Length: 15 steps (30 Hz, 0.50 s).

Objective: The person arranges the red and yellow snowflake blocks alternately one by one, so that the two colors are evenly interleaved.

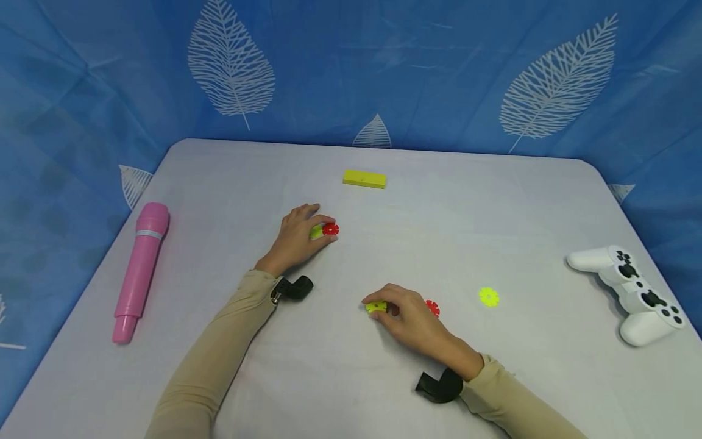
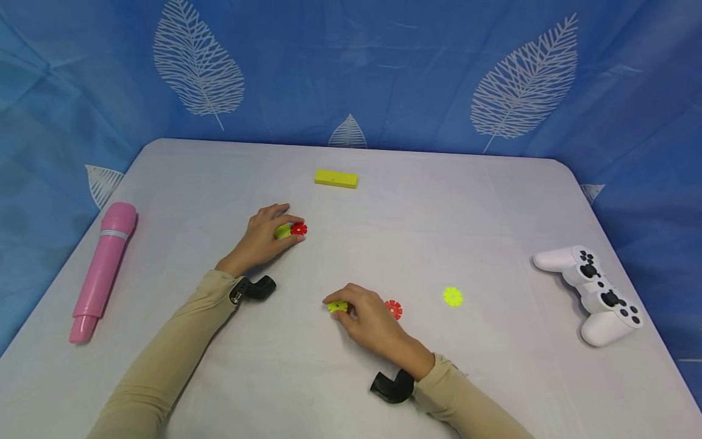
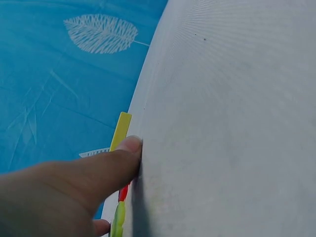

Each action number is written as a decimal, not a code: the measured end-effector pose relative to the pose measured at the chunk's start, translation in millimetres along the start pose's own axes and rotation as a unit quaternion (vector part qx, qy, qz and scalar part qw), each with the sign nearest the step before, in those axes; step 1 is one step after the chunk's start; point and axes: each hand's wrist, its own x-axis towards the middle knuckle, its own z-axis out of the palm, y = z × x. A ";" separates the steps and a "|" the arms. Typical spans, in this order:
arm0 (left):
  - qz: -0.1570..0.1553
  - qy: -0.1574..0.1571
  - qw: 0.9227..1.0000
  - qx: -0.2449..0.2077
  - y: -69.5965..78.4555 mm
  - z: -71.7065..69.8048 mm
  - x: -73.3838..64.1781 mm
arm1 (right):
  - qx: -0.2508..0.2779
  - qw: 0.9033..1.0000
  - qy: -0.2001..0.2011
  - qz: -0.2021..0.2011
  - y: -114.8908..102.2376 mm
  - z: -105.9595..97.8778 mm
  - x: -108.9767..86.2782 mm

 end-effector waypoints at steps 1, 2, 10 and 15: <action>0.001 0.001 1.000 -0.001 0.2 0.0 -0.2 | 0.001 1.000 0.004 -0.002 0.5 -0.4 0.3; 0.002 0.002 1.000 -0.002 0.3 0.0 -0.4 | 0.003 1.000 0.009 -0.004 1.1 -0.8 0.5; 0.002 0.005 1.000 -0.002 0.4 -0.2 -1.6 | 0.015 0.999 0.030 0.005 3.4 -6.9 2.8; -0.005 0.001 1.000 -0.006 -0.9 0.8 -0.7 | 0.012 0.999 0.034 0.018 3.9 -10.6 4.0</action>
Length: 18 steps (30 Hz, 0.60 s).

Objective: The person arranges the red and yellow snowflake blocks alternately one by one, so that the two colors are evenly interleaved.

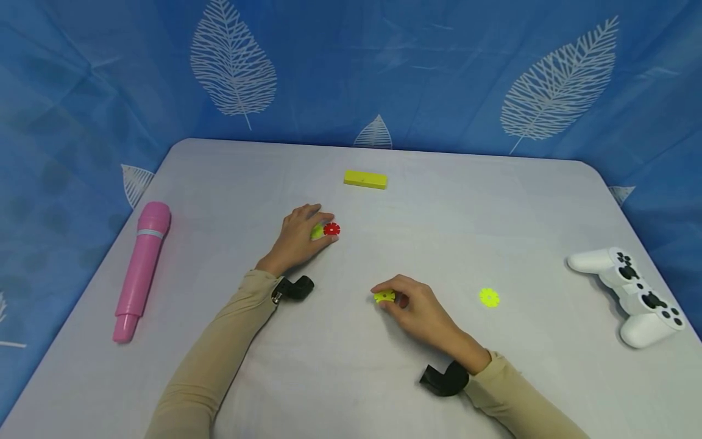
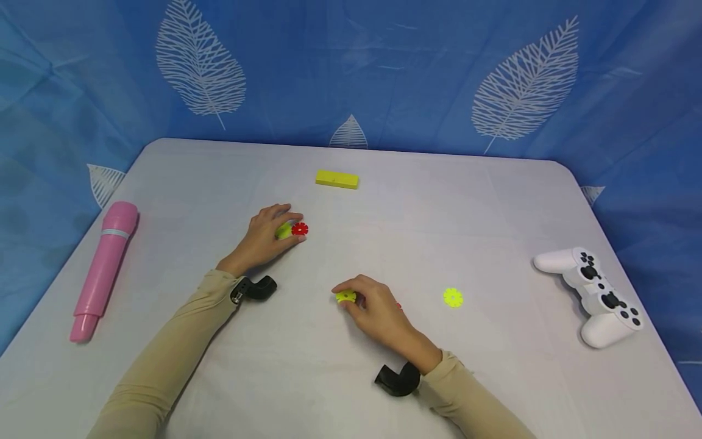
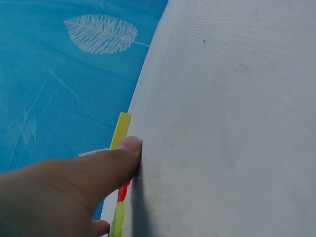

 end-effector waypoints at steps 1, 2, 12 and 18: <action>-0.001 -0.001 1.000 -0.001 -0.3 0.2 0.1 | -0.001 1.000 0.001 0.001 0.0 -0.6 0.2; -0.004 -0.003 1.000 -0.003 -0.6 0.3 0.1 | -0.001 1.000 0.002 0.003 0.0 -1.2 0.4; -0.015 0.000 1.000 -0.006 -1.4 -1.6 0.6 | 0.002 1.000 0.007 0.015 1.7 -5.8 2.3; -0.026 -0.014 1.000 0.001 -2.4 -3.0 -1.4 | 0.002 1.000 0.008 0.008 3.6 -7.8 5.8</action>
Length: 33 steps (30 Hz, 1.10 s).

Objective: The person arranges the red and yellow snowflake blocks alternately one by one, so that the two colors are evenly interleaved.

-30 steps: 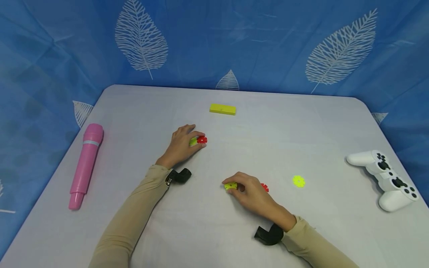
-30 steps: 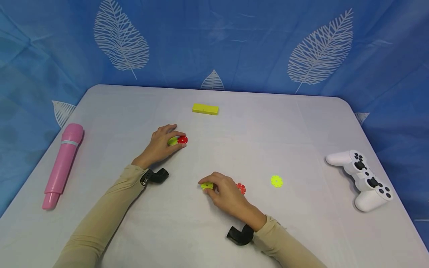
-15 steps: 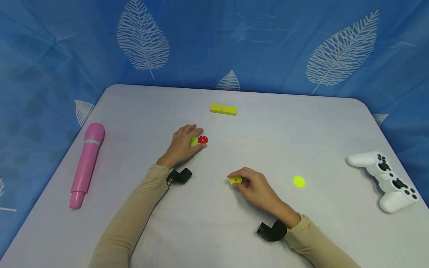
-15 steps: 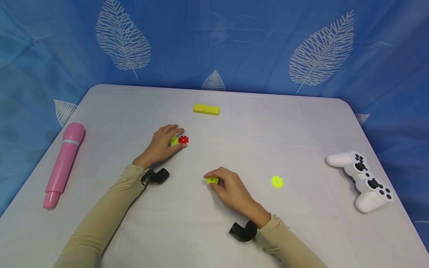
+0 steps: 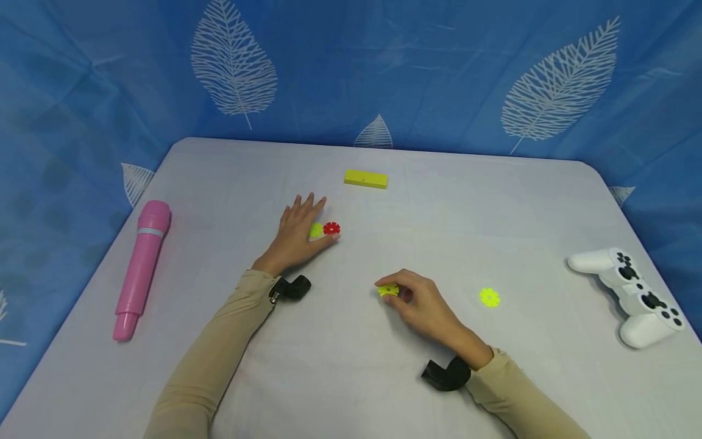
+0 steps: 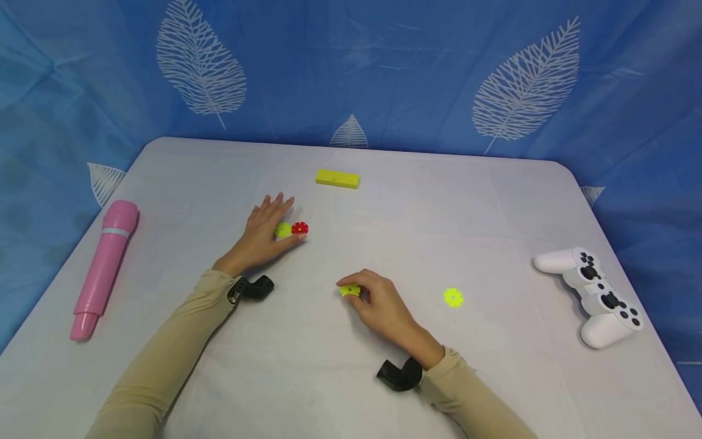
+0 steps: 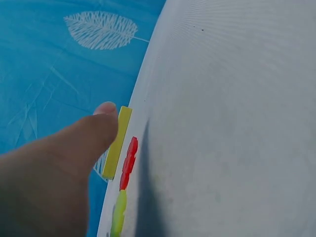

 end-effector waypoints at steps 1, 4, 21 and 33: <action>-0.002 -0.003 1.000 0.000 -0.3 0.0 -0.2 | -0.001 1.000 0.000 0.000 -0.2 -0.5 2.0; -0.005 -0.008 1.000 0.002 -0.9 -0.4 -0.6 | -0.004 1.000 0.001 0.008 -1.3 -2.3 13.3; 0.002 -0.009 1.000 0.015 -2.7 4.1 1.6 | 0.033 0.992 -0.004 0.121 2.4 15.3 128.3; 0.003 -0.006 1.000 0.019 -4.8 4.6 1.2 | 0.018 0.986 -0.013 0.165 3.0 22.8 149.9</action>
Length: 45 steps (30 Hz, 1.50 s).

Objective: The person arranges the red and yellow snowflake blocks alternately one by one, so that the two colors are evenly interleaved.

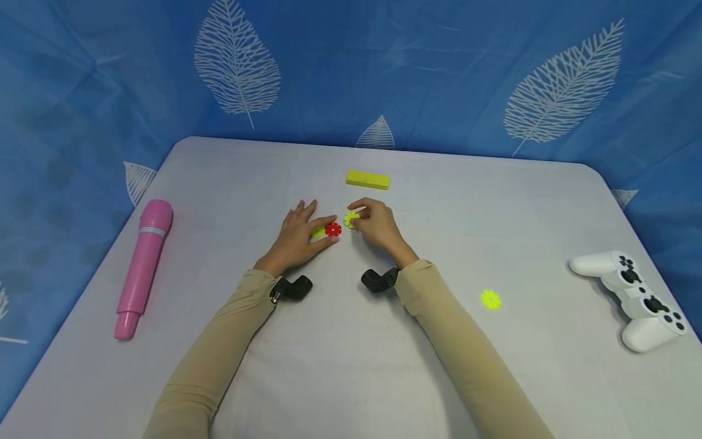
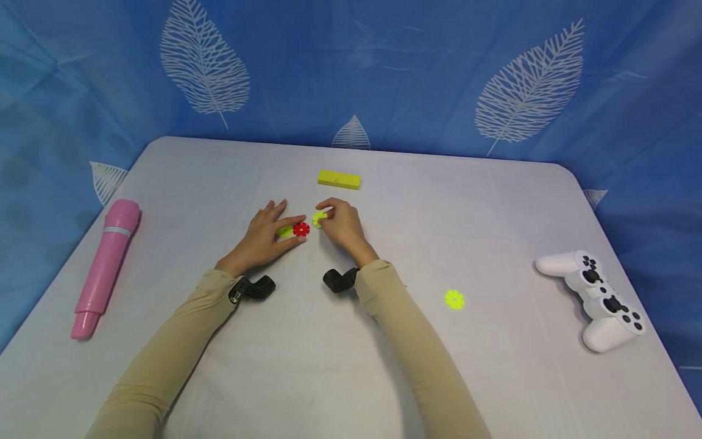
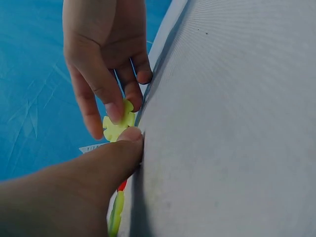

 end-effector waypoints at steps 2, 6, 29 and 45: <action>-0.001 0.000 1.000 0.001 0.1 0.0 -0.2 | -0.005 1.000 -0.001 0.004 -0.3 0.3 0.9; 0.002 0.001 1.000 -0.004 0.5 0.0 -0.7 | -0.021 1.000 -0.006 0.008 -1.1 0.9 1.1; 0.013 0.005 1.000 -0.011 -1.1 -2.4 0.2 | -0.086 0.995 -0.045 -0.014 -1.6 3.2 -0.4; 0.021 0.015 0.999 -0.027 -2.7 -2.1 1.1 | -0.105 0.994 -0.037 -0.022 -2.5 3.1 -2.5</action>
